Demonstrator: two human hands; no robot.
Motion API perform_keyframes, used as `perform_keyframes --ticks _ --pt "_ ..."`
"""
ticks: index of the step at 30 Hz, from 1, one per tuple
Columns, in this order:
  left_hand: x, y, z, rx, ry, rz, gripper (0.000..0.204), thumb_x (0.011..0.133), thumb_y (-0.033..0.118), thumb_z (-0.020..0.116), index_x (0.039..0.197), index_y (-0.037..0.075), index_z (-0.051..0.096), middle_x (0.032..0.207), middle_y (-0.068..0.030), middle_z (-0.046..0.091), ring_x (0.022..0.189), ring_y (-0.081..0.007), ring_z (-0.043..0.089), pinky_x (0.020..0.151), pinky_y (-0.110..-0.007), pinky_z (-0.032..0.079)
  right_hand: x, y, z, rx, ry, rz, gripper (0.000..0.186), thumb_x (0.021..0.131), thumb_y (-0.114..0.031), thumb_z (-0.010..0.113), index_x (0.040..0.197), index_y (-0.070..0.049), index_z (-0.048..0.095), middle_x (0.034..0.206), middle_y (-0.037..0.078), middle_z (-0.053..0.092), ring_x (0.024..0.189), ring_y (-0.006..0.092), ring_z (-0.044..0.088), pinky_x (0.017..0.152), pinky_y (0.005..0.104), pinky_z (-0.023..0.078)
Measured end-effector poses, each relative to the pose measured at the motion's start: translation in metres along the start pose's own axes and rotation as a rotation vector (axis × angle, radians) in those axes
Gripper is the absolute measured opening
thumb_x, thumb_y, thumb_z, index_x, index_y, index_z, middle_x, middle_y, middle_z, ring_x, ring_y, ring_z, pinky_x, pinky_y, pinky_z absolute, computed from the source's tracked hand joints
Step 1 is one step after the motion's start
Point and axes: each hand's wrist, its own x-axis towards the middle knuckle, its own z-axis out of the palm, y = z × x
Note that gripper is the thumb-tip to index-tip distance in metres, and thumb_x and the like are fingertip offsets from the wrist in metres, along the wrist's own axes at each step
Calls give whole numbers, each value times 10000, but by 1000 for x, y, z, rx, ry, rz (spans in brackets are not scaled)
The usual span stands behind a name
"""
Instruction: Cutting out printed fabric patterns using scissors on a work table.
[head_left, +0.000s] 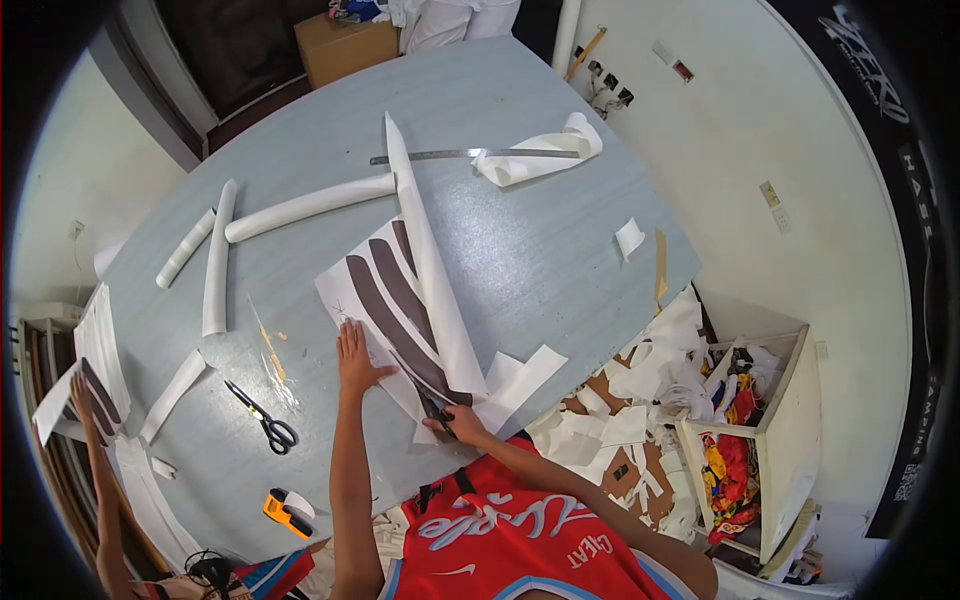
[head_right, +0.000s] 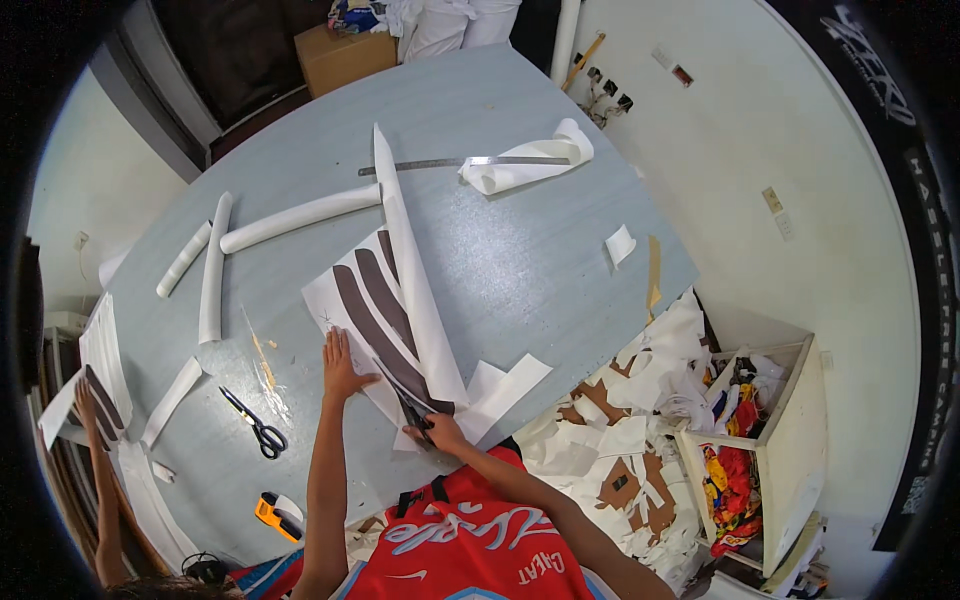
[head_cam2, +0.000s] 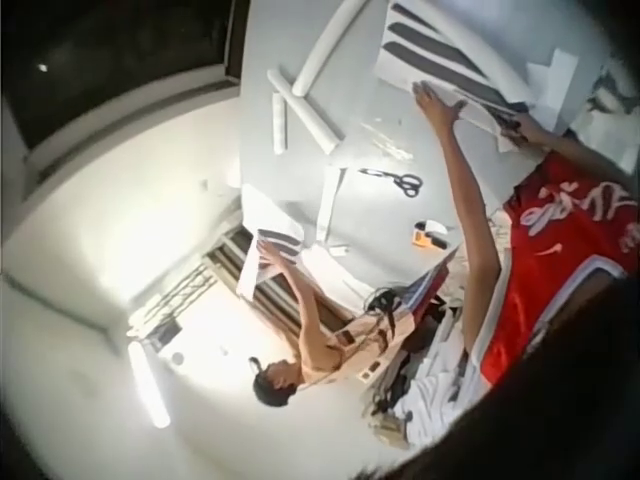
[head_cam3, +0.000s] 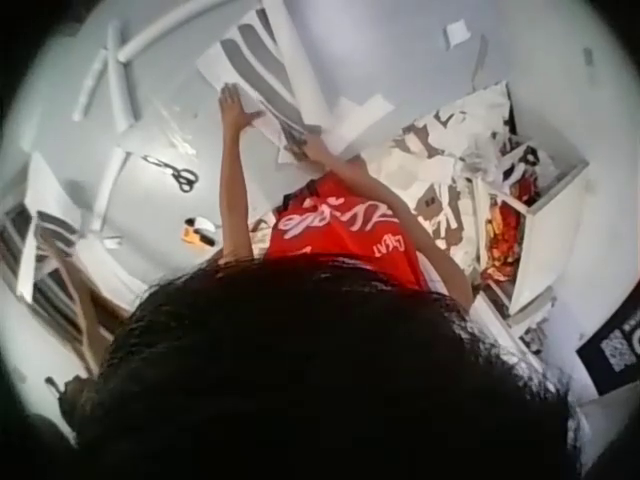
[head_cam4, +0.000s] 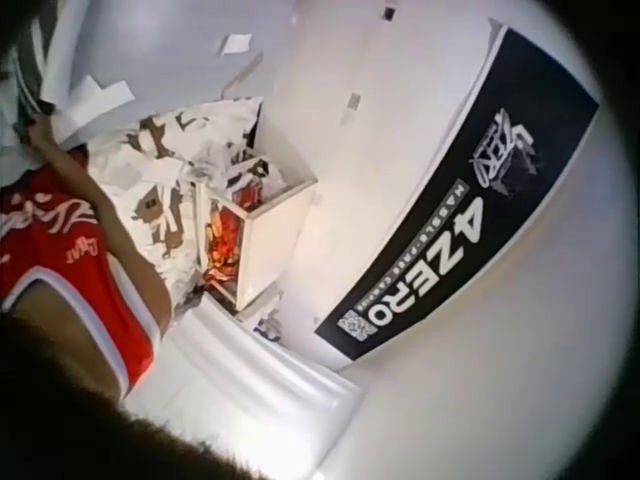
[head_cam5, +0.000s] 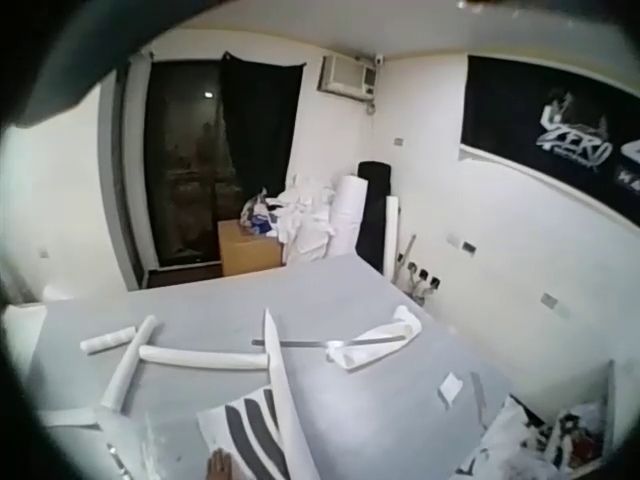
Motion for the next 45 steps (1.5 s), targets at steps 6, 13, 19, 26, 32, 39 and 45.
perform_keyframes --ticks 6,13,19,26,32,39,45 --pt "-8 3 -4 22 -1 25 1431 450 662 824 1502 -29 142 1561 -270 121 1466 -382 93 1179 -500 94 14 -16 5 11 -50 54 657 746 -610 724 631 15 555 553 126 517 533 211 515 550 379 409" --pt "-9 -1 1 7 57 60 1427 463 670 815 1492 -52 139 1557 -269 137 1465 -383 100 1174 -510 105 33 -33 12 54 3 50 731 708 -675 709 602 29 540 557 172 530 525 292 548 549 426 416" --pt "-9 2 0 -13 31 42 1408 468 619 841 1497 -39 142 1564 -247 142 1466 -371 110 1174 -510 112 66 -62 2 93 -40 110 663 731 -600 749 588 14 543 503 98 496 492 159 530 516 363 418" --pt "-7 -5 7 73 89 54 1308 504 474 846 1497 -28 159 1567 -232 154 1464 -365 141 1173 -510 128 98 -96 7 176 -46 143 606 724 -591 757 604 -25 577 494 53 523 449 147 546 468 317 433" --pt "-15 -17 6 101 163 102 1284 532 509 814 1501 -25 163 1567 -234 155 1459 -386 146 1170 -517 125 131 -115 26 223 -17 111 606 706 -599 768 597 -38 565 486 56 531 429 166 568 456 319 452" --pt "-13 -3 3 81 86 84 1345 499 623 817 1504 -3 179 1564 -226 168 1457 -391 135 1159 -538 129 178 -139 31 381 51 36 571 737 -535 777 577 -33 555 480 49 537 400 158 545 421 320 417" --pt "-74 -32 -25 404 -325 -156 1276 393 705 814 1410 43 420 1457 -150 417 1382 -287 356 1049 -509 349 120 -133 13 134 76 -145 598 758 -508 769 621 20 525 544 193 490 499 292 522 545 426 408"
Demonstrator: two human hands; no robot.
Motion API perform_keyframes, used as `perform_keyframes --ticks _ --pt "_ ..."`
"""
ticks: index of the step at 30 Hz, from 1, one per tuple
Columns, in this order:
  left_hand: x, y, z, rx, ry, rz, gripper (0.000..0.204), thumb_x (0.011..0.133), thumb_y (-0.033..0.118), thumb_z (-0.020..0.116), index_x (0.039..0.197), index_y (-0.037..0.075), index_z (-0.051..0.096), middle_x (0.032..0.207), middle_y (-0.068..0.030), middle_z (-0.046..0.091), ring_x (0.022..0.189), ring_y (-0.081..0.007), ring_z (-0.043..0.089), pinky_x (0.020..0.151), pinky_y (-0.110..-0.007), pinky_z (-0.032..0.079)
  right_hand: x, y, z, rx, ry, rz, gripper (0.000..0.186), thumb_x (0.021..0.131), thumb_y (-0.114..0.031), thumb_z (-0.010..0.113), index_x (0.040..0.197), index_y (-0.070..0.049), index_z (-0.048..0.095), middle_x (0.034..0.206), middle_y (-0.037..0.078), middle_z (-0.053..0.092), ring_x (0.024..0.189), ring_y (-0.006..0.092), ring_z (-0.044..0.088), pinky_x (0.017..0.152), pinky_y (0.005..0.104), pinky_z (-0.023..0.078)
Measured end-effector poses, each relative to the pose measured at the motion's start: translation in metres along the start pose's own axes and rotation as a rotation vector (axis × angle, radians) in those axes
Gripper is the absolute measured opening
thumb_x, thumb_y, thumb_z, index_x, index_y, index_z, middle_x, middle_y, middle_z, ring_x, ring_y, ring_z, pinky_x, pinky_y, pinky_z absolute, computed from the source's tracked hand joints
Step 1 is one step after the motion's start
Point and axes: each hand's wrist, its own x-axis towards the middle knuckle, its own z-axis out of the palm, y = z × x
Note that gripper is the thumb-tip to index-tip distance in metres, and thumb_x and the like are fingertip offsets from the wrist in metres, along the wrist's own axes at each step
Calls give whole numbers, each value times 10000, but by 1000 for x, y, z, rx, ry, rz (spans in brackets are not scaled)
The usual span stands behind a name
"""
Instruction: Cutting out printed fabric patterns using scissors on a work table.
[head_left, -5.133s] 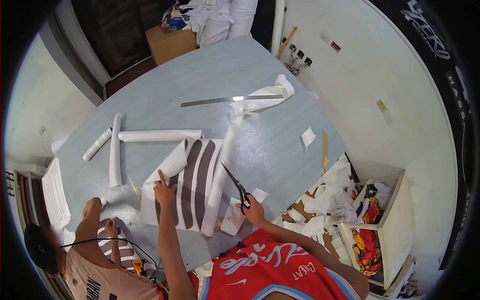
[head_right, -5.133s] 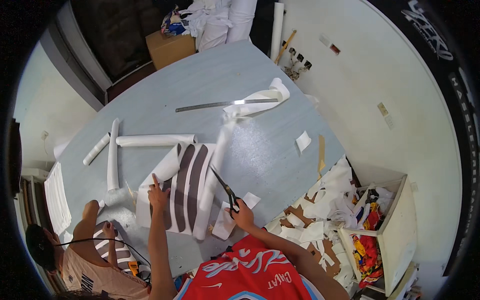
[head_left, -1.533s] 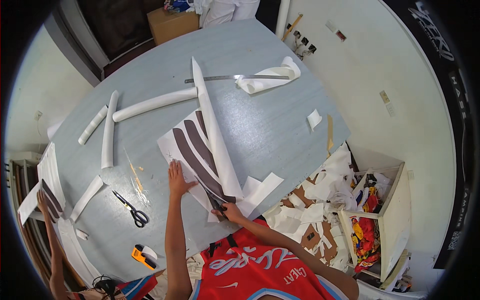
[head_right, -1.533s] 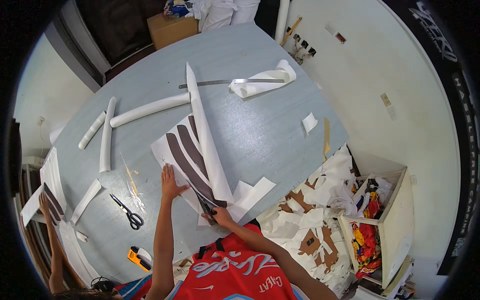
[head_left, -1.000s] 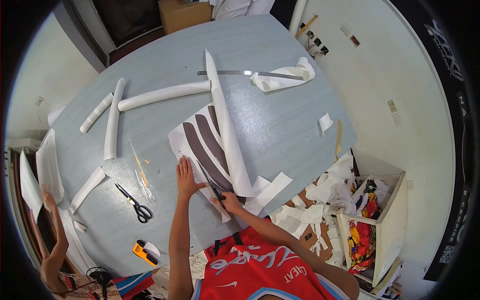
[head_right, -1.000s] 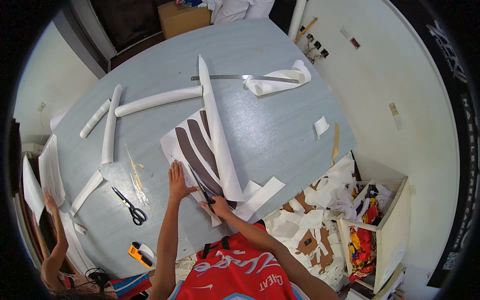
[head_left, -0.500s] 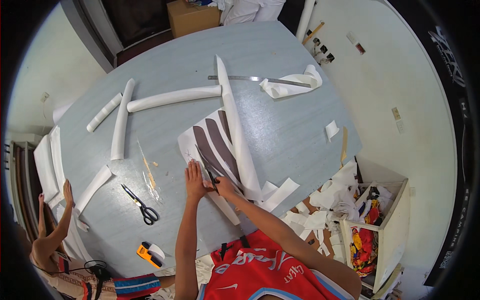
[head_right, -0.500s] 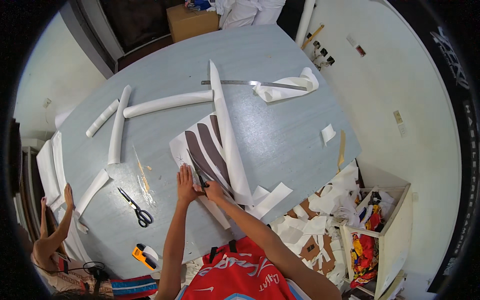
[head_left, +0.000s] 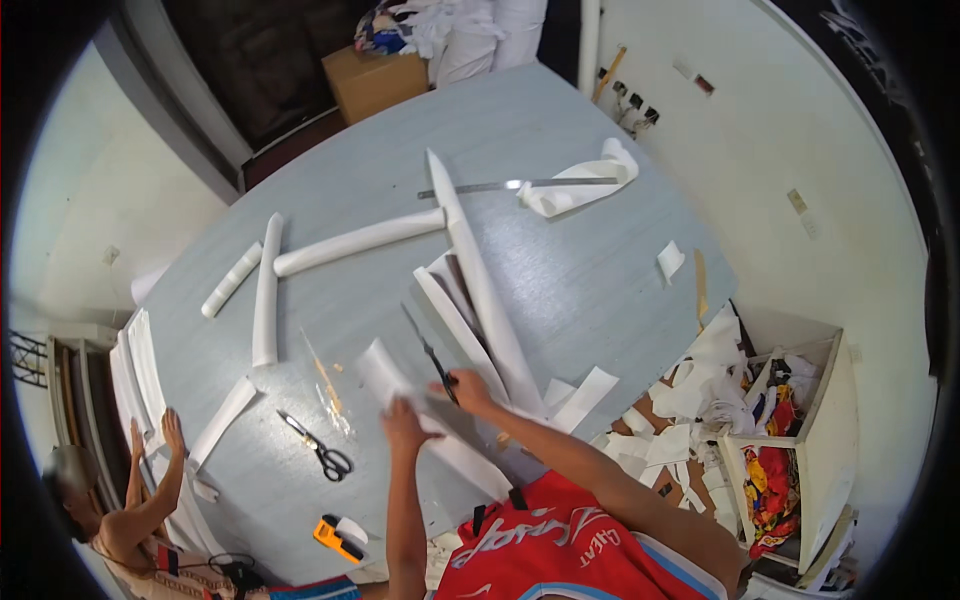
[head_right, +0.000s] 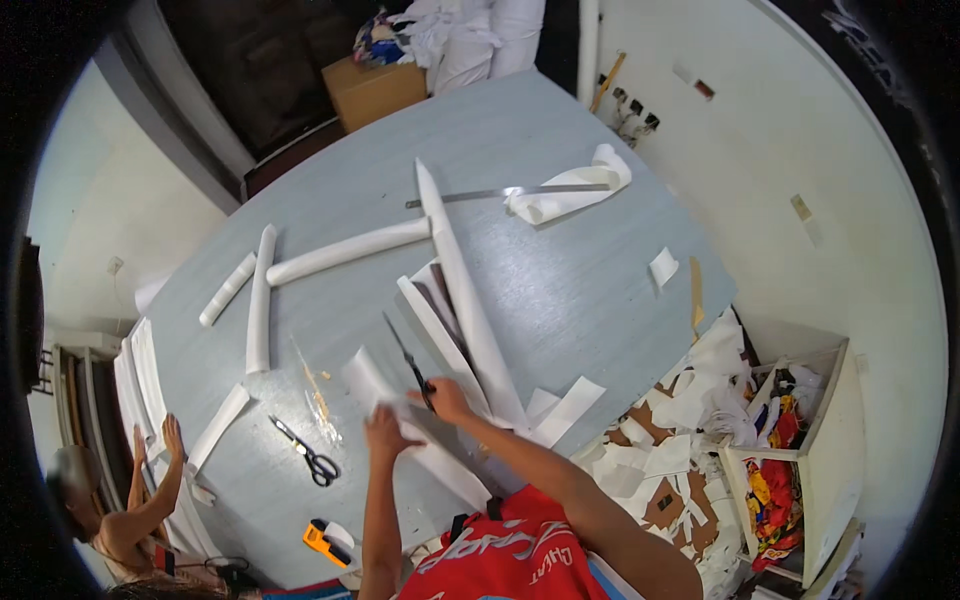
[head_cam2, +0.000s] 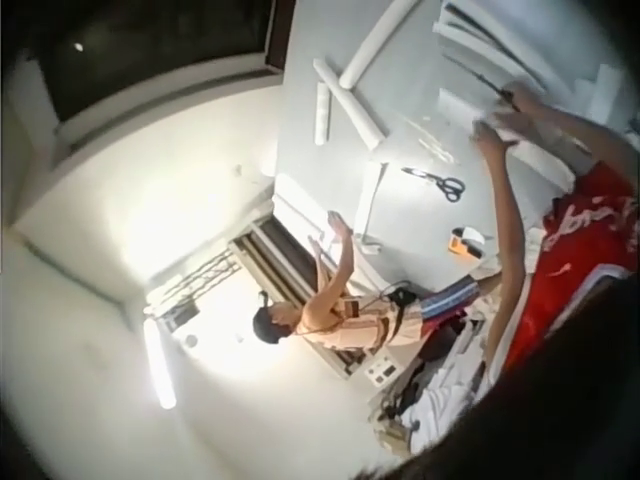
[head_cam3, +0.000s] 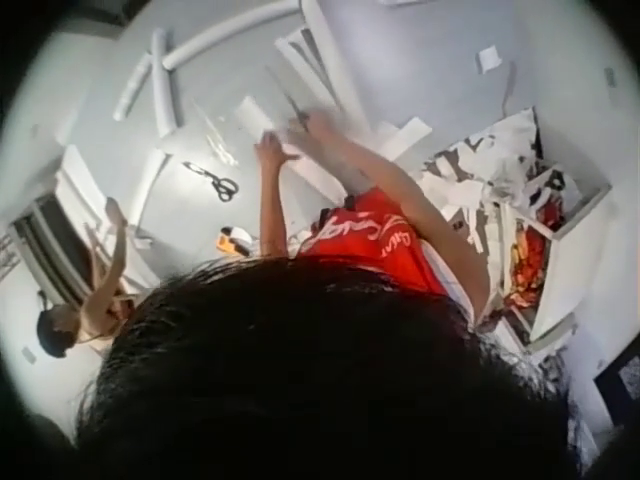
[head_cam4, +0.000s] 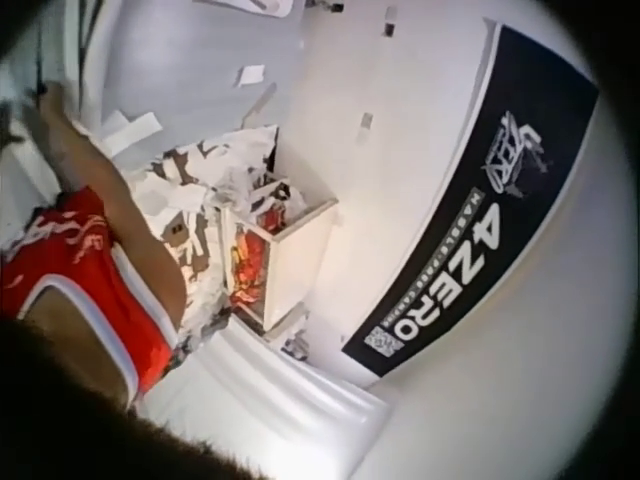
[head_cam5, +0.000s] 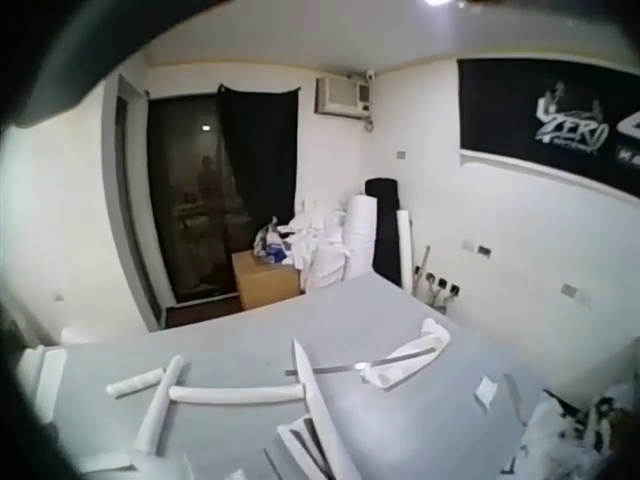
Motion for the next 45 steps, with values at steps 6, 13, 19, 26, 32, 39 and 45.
perform_keyframes --ticks 6,13,19,26,32,39,45 --pt "31 78 -139 -126 332 173 774 688 348 789 1349 79 489 1293 -103 569 1240 -271 513 989 -455 421 -126 51 -72 -138 83 -76 512 783 -393 801 627 -2 510 501 68 420 499 140 374 479 344 341" --pt "142 112 -129 252 693 1027 523 763 206 669 1257 76 558 1125 -70 603 1237 -259 493 1138 -479 284 -186 60 -103 -90 -76 113 487 803 -426 772 702 -6 547 551 45 496 526 141 468 511 327 379" --pt "109 97 -106 44 421 596 247 684 169 685 917 91 664 849 -92 647 920 -277 606 890 -430 406 -233 87 -136 -81 59 162 512 787 -462 772 714 -1 561 570 81 505 544 155 461 527 343 385" --pt "-5 201 -38 -229 129 470 269 752 305 659 889 76 688 801 -142 683 813 -347 669 786 -469 494 -277 66 -177 -70 351 204 459 758 -381 810 719 2 562 575 87 504 549 153 435 536 343 391" --pt "13 289 -2 -1106 -224 890 354 933 350 523 1145 106 666 1098 -162 644 1086 -338 570 952 -427 449 -274 83 -171 -95 608 138 347 791 -291 795 774 -3 602 607 84 536 576 141 466 547 332 402" --pt "100 248 -26 -210 403 792 601 814 202 618 1392 224 451 1396 -181 442 1204 -340 488 927 -503 476 -191 116 -128 -69 759 91 360 805 -302 767 976 -35 598 726 158 621 701 362 623 637 421 468" --pt "76 266 -27 -82 244 486 649 844 208 599 1426 43 365 1312 -289 452 1035 -379 601 760 -439 554 -170 147 -147 -168 928 104 394 811 -340 743 1005 -44 570 765 167 615 752 404 604 660 469 457"
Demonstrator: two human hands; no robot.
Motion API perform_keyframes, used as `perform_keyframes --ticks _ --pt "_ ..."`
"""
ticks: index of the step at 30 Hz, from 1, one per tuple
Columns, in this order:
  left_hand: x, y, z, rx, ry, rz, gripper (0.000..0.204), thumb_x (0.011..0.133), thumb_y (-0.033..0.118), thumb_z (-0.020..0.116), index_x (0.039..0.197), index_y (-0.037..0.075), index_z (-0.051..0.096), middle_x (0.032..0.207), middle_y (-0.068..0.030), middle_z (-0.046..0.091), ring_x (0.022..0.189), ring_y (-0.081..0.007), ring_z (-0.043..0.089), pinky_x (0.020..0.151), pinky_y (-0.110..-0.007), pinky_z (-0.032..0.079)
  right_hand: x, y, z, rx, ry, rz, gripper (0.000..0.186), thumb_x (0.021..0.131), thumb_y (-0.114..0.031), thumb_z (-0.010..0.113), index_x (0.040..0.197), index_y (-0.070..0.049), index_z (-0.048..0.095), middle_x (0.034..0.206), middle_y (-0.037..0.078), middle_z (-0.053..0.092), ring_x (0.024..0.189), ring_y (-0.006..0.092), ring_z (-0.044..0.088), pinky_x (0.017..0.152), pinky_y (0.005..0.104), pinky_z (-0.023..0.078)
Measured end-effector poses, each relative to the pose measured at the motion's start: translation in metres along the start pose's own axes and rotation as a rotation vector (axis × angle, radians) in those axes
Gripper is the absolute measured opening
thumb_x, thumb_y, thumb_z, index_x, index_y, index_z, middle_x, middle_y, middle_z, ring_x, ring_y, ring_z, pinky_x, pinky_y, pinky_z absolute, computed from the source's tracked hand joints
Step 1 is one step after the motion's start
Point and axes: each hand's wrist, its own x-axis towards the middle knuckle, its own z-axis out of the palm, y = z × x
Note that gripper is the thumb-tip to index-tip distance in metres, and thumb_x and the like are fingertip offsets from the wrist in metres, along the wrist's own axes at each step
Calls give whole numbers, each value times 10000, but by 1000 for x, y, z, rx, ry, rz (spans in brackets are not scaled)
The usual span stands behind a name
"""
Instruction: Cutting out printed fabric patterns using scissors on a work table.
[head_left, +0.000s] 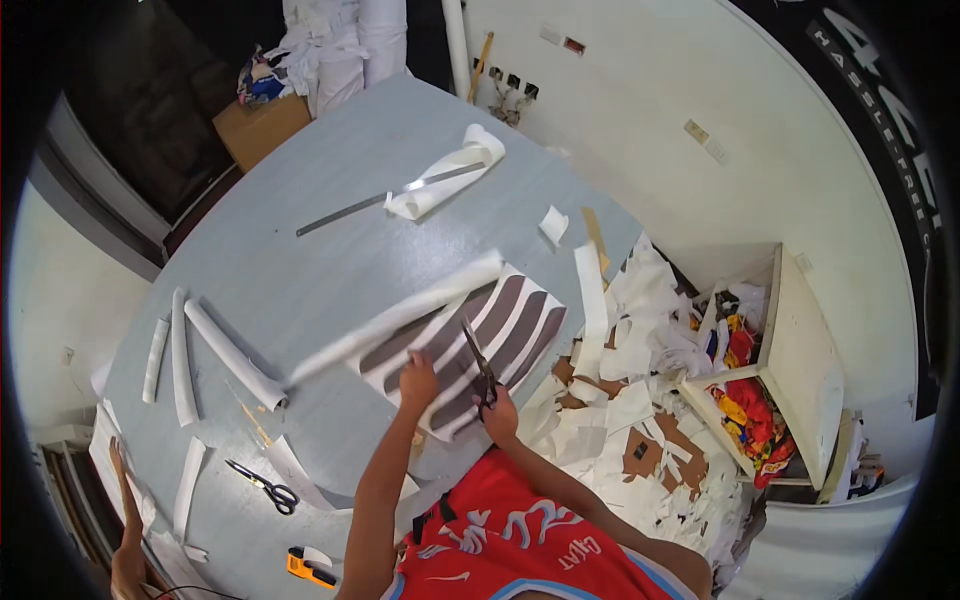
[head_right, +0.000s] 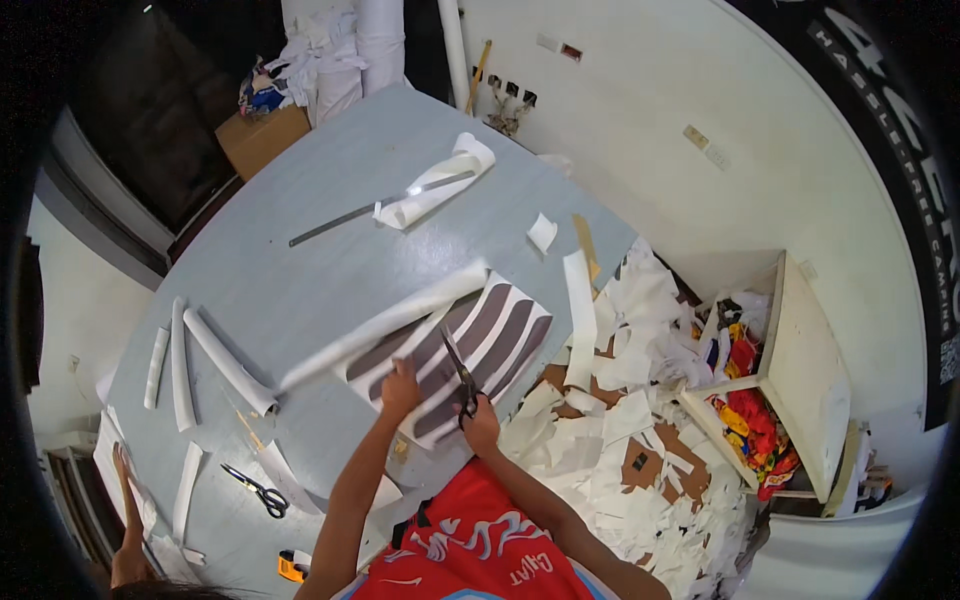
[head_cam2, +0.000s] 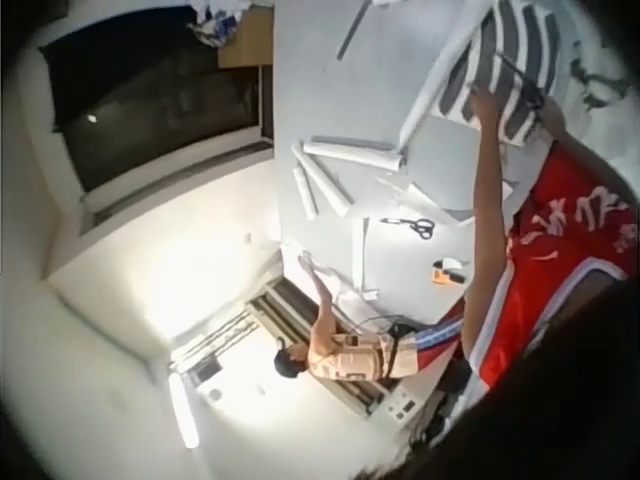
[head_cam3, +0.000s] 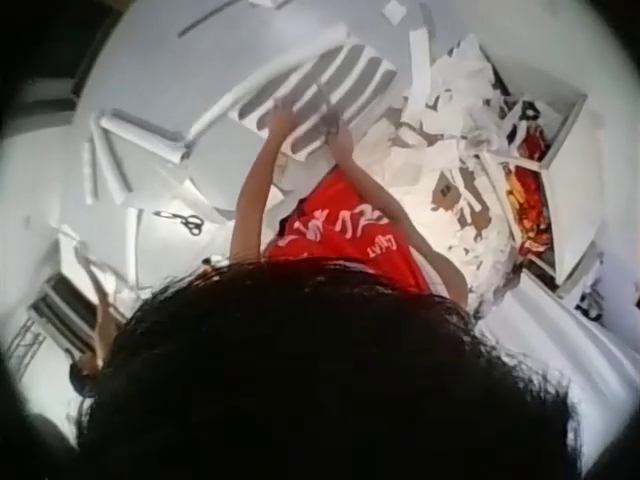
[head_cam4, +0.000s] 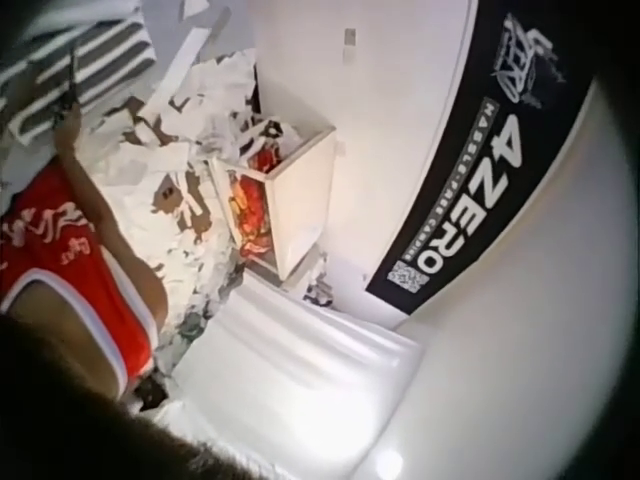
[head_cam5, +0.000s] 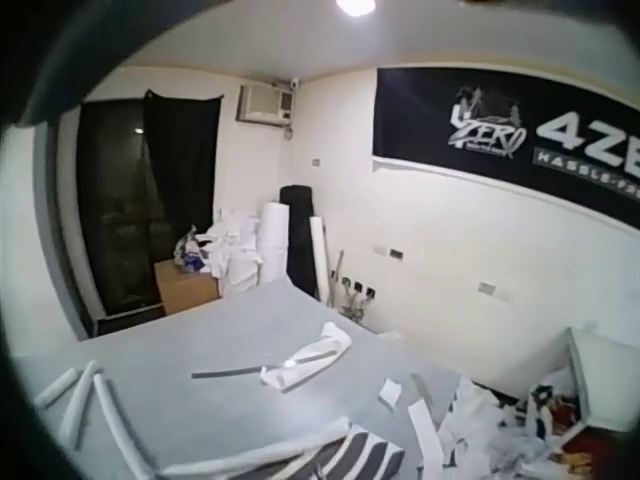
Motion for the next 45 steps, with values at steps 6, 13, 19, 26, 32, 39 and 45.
perform_keyframes --ticks 6,13,19,26,32,39,45 --pt "-33 18 -13 -165 -76 60 304 871 228 576 1121 59 612 1019 -192 591 971 -358 611 807 -449 520 37 10 -15 -261 -86 50 432 802 -331 730 1056 -20 573 930 193 621 919 401 591 780 492 457" --pt "-65 -126 -28 19 272 -315 456 826 267 644 1254 129 574 1345 -210 492 1256 -398 435 1038 -533 342 112 16 -5 -270 -116 -30 387 806 -257 720 1036 -3 538 964 212 612 948 416 591 790 495 467" --pt "-67 -125 -54 275 369 -544 730 759 315 665 1432 180 417 1501 -253 302 1425 -418 203 1165 -560 91 159 24 1 -354 -172 -95 424 780 -232 737 1070 -16 516 997 183 608 955 390 593 782 480 481" --pt "-63 -210 -38 -379 181 -680 453 843 292 627 1198 12 608 1105 -226 653 1057 -351 614 930 -463 457 196 39 -17 -420 -262 -292 402 743 -151 725 1052 -27 501 1006 167 587 970 384 577 795 476 480" --pt "-94 -244 31 -747 404 -745 393 923 319 585 1039 -56 607 1017 -224 651 933 -358 604 861 -445 451 251 26 -21 -467 -298 -335 395 768 -181 719 1069 -40 505 959 168 606 937 388 591 766 479 482" --pt "-73 -65 -14 -142 228 205 456 841 140 611 1289 93 538 1337 -182 493 1306 -386 404 1090 -517 305 195 22 -37 -302 -288 -357 476 703 -176 746 1084 -14 509 1000 193 573 917 399 584 806 481 470" --pt "-54 -9 -3 -108 172 34 550 909 238 585 1431 170 426 1518 -166 300 1417 -377 240 1149 -499 240 2 54 -94 49 -907 282 501 804 -497 739 797 -25 570 712 141 583 669 238 540 632 405 432"
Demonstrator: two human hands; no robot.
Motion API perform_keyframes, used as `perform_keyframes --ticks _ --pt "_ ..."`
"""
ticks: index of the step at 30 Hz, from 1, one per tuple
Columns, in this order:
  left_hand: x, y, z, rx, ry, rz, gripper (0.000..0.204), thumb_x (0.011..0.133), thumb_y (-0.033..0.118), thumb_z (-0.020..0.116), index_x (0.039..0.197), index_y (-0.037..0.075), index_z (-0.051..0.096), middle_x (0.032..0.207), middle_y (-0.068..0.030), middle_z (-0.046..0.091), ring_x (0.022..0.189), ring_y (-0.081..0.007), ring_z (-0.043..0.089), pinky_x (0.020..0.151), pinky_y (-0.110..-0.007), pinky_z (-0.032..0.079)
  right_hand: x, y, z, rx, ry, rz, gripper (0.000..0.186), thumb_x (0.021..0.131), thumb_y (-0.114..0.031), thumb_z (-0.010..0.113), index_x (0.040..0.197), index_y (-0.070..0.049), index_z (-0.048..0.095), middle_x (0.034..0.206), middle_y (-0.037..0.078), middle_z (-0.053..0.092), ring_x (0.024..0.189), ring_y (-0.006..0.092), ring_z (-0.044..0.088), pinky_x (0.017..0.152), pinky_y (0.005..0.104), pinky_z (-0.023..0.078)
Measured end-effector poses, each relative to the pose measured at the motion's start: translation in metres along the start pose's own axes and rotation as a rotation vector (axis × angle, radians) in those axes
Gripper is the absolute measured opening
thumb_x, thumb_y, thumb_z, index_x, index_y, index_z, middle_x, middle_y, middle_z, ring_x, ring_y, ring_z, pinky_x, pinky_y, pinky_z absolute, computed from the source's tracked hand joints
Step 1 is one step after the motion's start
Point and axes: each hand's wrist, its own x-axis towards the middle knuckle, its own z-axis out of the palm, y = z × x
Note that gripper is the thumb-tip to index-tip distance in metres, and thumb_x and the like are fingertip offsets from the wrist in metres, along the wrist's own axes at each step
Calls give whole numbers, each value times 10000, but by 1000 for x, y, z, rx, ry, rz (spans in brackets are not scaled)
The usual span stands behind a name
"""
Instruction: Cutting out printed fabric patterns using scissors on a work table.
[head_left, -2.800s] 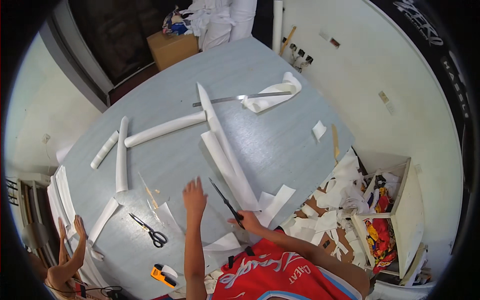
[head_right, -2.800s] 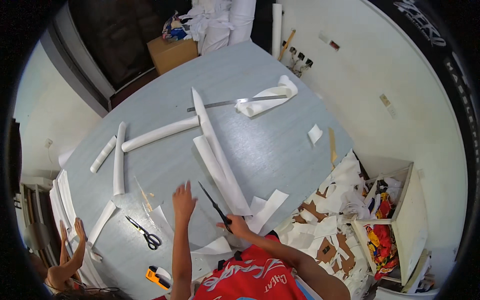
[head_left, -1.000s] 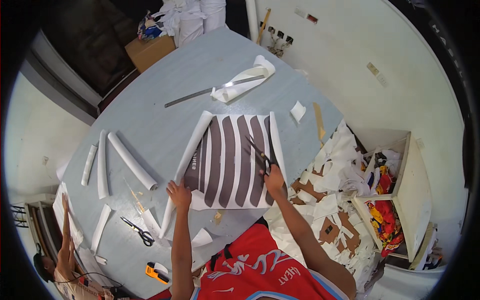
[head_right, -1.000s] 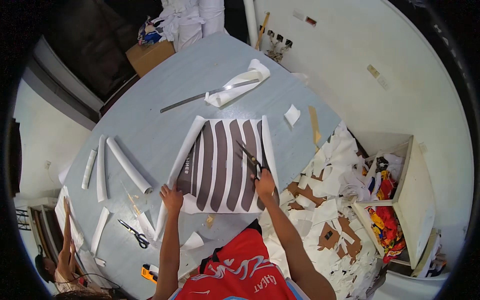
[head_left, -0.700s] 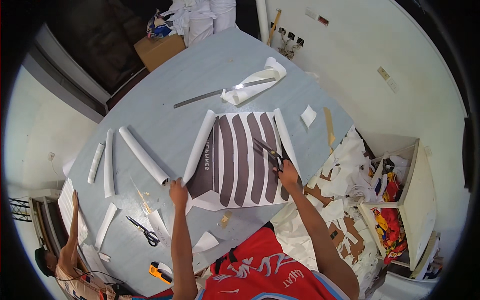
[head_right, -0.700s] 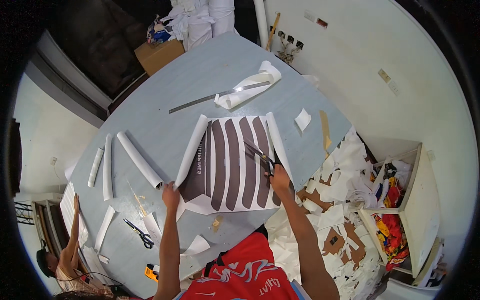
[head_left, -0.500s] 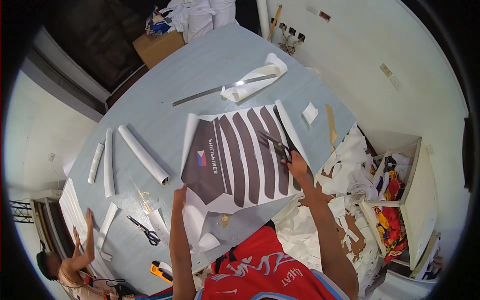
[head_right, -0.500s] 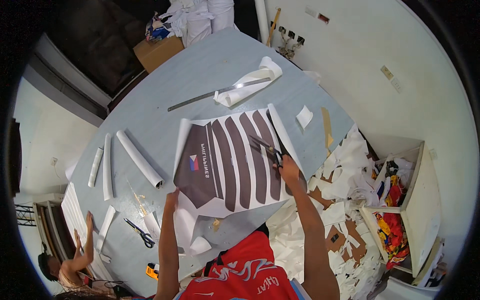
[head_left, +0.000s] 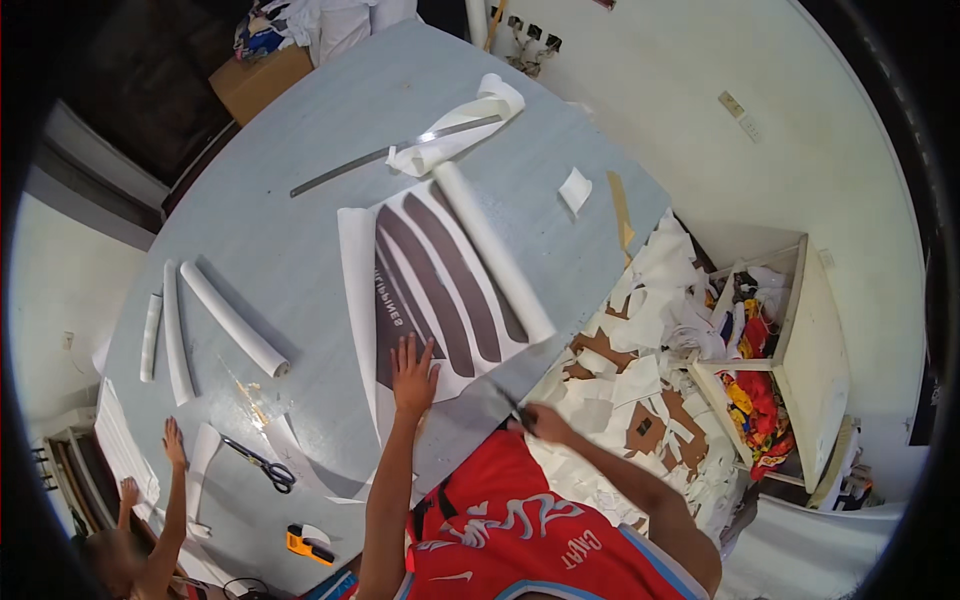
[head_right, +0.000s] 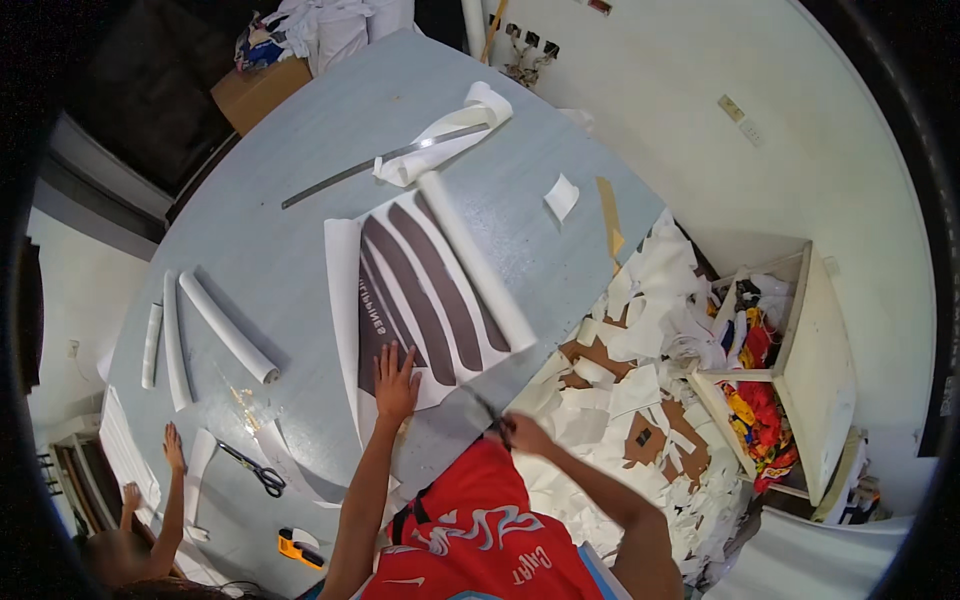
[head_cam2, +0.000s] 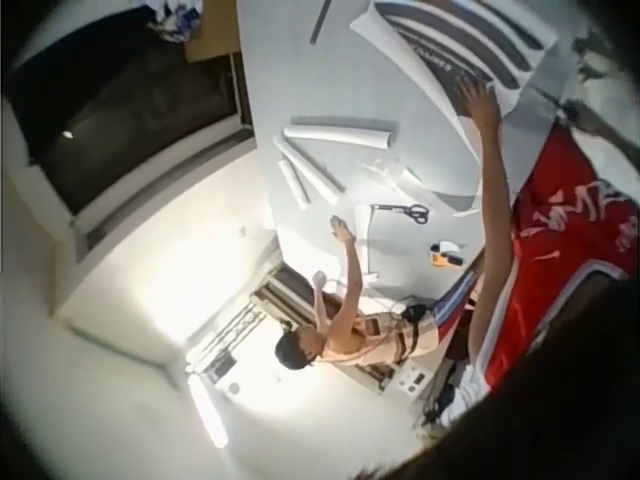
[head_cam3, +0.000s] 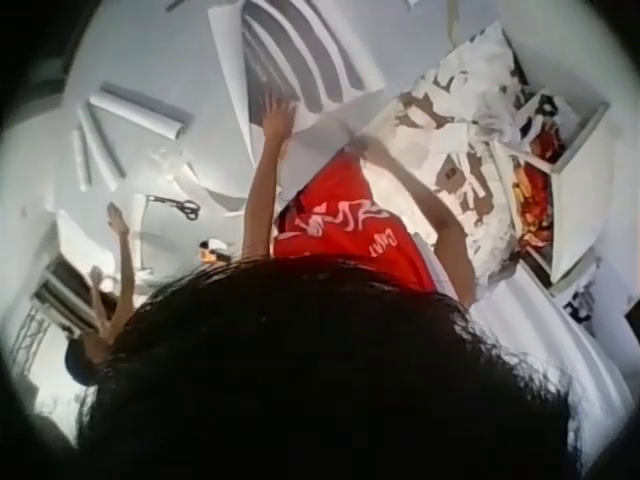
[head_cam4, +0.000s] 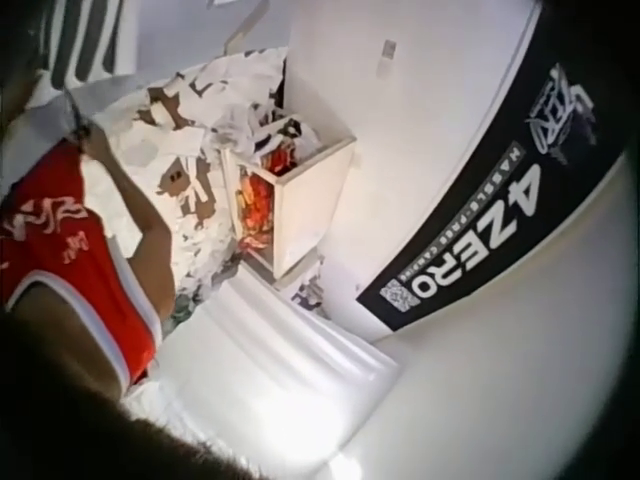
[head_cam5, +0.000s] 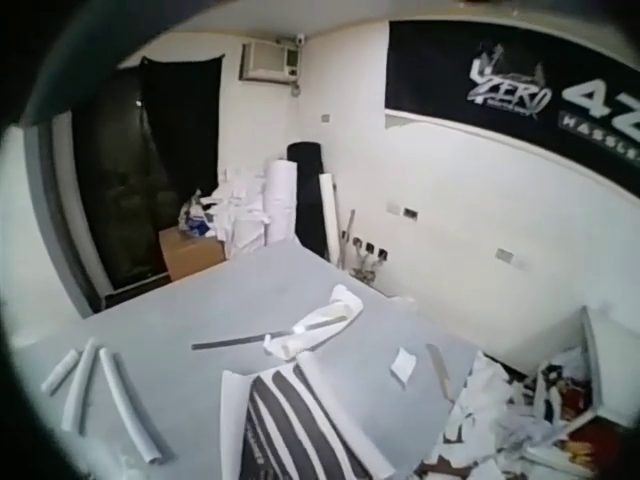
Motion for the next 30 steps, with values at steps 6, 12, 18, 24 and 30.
perform_keyframes --ticks 6,12,18,24,30 --pt "-2 22 19 -265 27 -110 527 954 204 516 1458 138 380 1542 -200 220 1430 -414 163 1171 -502 175 -65 38 36 2 -88 108 601 735 -614 740 716 -54 521 610 67 499 595 187 475 585 354 405" --pt "-10 20 21 -223 45 -30 575 764 96 631 1321 36 505 1511 -269 239 1397 -475 187 1151 -528 205 -24 27 50 50 -53 47 515 778 -511 760 702 -61 520 613 -4 445 601 109 410 554 298 357" --pt "14 39 -3 -79 -61 -46 637 753 135 670 1359 97 475 1287 -283 432 1191 -507 402 1036 -515 364 -19 33 53 -7 10 0 491 783 -492 759 714 -62 534 617 -11 446 602 99 412 551 293 356" --pt "46 31 -20 185 -379 18 1167 637 300 855 1532 361 109 1218 -207 501 981 -377 586 829 -423 529 -22 27 53 122 16 49 557 751 -551 756 721 -43 532 633 41 491 612 143 453 571 324 388" --pt "56 46 -33 246 -462 0 1271 549 397 892 1531 379 86 1223 -185 503 965 -361 604 805 -413 538 -39 28 54 103 29 84 545 752 -541 759 733 -40 546 641 40 496 620 151 464 593 318 400"
